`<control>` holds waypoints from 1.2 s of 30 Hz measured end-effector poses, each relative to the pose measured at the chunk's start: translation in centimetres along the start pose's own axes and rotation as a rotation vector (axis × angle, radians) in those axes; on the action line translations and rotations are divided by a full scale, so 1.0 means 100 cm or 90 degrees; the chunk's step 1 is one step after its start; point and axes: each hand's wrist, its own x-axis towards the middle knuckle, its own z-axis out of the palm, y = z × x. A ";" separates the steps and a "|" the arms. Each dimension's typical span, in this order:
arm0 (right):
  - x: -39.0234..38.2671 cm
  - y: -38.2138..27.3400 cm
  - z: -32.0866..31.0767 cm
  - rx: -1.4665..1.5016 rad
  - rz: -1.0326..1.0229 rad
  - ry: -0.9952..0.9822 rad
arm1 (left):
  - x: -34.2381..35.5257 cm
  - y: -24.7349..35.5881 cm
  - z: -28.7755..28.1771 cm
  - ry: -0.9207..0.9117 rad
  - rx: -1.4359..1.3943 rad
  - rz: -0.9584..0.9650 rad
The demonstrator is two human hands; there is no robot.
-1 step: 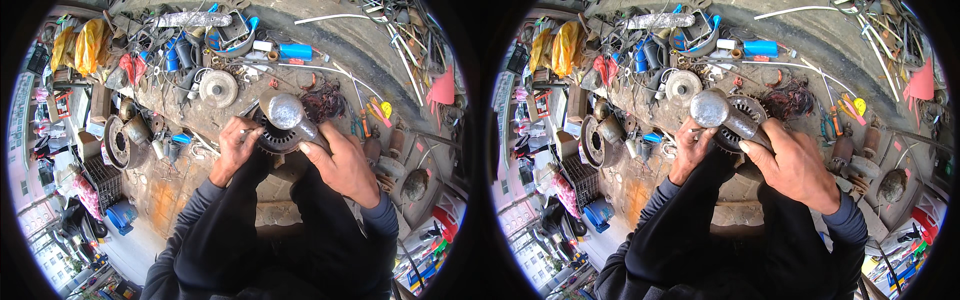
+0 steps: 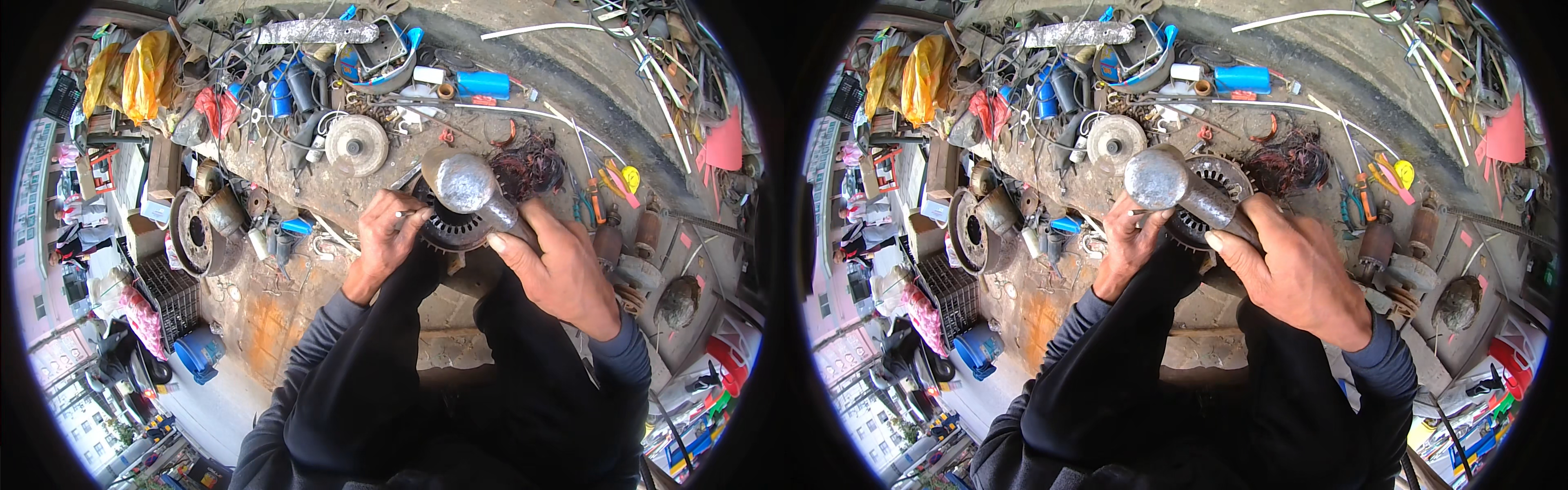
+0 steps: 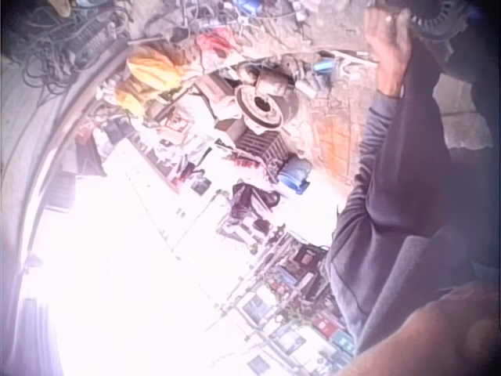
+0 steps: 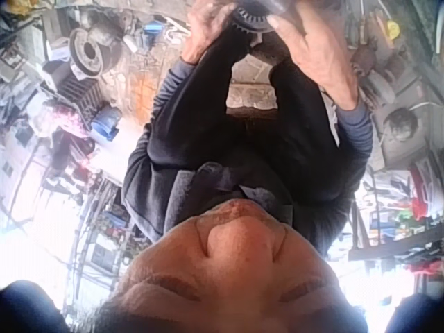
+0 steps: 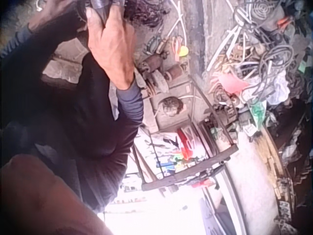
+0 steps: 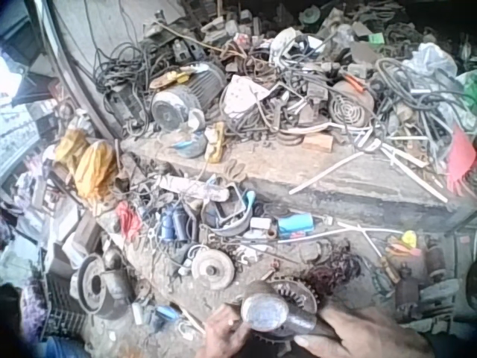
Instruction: The person uses a hammer and a metal rod to tap around the inner circumference of a cylindrical motor stator. They then use pliers to pull and remove copper wire coils from the stator slots.
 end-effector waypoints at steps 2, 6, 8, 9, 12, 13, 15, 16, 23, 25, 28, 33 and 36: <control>-0.001 -0.005 -0.002 -0.008 -0.012 -0.002 | -0.003 -0.001 0.005 0.000 -0.007 -0.001; -0.008 -0.025 -0.009 -0.040 -0.076 0.004 | -0.009 -0.001 0.009 -0.016 -0.335 -0.217; -0.012 -0.033 -0.006 -0.030 -0.144 0.004 | -0.007 -0.001 0.008 -0.034 -0.322 -0.131; -0.013 -0.035 -0.002 -0.015 -0.188 0.021 | -0.004 -0.004 0.007 -0.082 -0.119 0.003; -0.007 -0.023 0.015 -0.202 -0.131 -0.095 | -0.001 -0.006 0.006 -0.084 0.077 0.079; -0.003 -0.015 0.020 -0.299 -0.050 -0.187 | -0.003 -0.005 0.006 -0.079 0.041 0.039; -0.006 -0.002 0.023 -0.234 -0.095 -0.134 | -0.004 -0.007 0.007 -0.078 0.046 0.039; -0.007 0.003 0.024 -0.198 -0.083 -0.133 | -0.005 -0.008 0.007 -0.078 0.060 0.030; -0.011 0.002 0.005 -0.004 0.038 -0.047 | -0.010 0.007 -0.008 0.001 0.019 0.010; -0.010 -0.003 0.000 0.035 0.049 -0.008 | -0.006 0.011 -0.008 -0.009 -0.010 0.030; -0.011 -0.007 -0.004 0.062 0.062 0.004 | -0.006 0.012 -0.004 -0.031 -0.005 0.042; -0.017 -0.013 -0.011 0.020 0.013 -0.010 | -0.015 -0.005 0.006 -0.024 0.001 0.035; -0.023 -0.026 -0.015 -0.042 -0.068 0.002 | -0.020 -0.016 0.016 -0.040 -0.014 0.012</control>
